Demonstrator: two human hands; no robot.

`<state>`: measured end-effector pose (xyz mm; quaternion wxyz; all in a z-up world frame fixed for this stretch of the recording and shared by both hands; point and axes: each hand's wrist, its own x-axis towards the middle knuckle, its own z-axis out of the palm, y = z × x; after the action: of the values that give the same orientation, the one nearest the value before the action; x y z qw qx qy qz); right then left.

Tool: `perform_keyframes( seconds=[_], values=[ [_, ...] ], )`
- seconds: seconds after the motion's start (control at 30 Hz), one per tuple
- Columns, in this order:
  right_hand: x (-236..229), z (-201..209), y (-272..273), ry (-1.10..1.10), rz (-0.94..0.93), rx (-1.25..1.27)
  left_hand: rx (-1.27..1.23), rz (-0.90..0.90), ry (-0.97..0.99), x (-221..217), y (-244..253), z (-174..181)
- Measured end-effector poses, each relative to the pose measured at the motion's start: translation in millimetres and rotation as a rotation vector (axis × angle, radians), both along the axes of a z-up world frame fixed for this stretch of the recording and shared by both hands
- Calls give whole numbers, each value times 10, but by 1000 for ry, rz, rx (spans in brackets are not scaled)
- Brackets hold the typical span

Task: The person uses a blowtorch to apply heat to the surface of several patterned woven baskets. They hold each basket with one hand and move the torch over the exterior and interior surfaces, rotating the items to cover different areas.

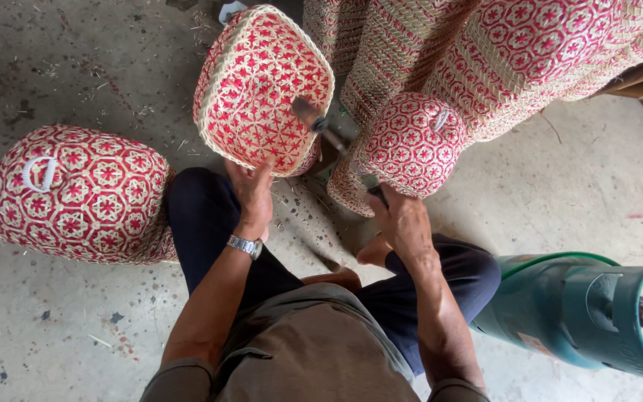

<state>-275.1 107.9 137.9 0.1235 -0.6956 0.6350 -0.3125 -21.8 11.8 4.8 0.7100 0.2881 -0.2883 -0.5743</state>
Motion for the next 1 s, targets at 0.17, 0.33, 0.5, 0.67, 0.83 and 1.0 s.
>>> perform_keyframes(
  seconds=[0.17,0.33,0.5,0.67,0.83,1.0],
  values=[
    [-159,129,31,-33,-160,158,115,-64,-100,123,-51,154],
    [-216,161,-17,-56,-188,163,216,-119,-317,210,-89,271],
    [-162,168,9,-21,-114,4,249,-128,-382,200,-101,395],
    [-236,180,110,-99,-152,100,270,-140,-457,343,-188,300],
    [-279,211,87,-70,-190,151,260,-124,-390,463,-386,263],
    [-238,278,-26,-150,-183,139,237,-176,-425,527,-408,304]
  ],
)
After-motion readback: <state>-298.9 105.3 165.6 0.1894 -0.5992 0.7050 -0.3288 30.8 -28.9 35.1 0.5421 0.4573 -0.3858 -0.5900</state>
